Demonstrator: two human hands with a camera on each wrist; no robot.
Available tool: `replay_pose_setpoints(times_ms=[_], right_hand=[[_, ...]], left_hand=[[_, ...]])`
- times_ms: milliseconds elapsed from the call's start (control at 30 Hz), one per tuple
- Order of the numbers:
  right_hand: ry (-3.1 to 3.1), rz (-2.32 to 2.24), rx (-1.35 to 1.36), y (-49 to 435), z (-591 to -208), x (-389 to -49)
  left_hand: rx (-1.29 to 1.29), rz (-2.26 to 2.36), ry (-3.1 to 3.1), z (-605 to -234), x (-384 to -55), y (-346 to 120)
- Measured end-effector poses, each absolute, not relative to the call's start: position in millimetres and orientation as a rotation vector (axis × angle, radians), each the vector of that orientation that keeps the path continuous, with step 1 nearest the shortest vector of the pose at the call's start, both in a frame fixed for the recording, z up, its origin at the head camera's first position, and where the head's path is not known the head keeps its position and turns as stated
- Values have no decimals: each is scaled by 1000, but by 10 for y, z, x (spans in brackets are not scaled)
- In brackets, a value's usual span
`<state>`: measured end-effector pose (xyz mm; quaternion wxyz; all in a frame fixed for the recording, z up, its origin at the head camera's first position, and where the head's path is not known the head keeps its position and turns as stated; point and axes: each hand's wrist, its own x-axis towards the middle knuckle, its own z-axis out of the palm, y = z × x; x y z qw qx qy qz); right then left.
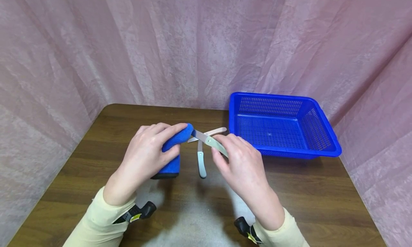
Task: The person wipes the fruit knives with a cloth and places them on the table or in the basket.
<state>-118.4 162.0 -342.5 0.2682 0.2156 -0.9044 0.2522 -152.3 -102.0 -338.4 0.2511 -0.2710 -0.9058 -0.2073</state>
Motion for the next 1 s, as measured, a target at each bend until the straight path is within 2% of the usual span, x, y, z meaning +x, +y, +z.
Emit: replay_pose_setpoints(times_ms=[1000], right_hand=[[-2446,679,571,1637,-3409,-1176]], left_hand=[[-676,-563,-2497,-3372,-1568,-1081]])
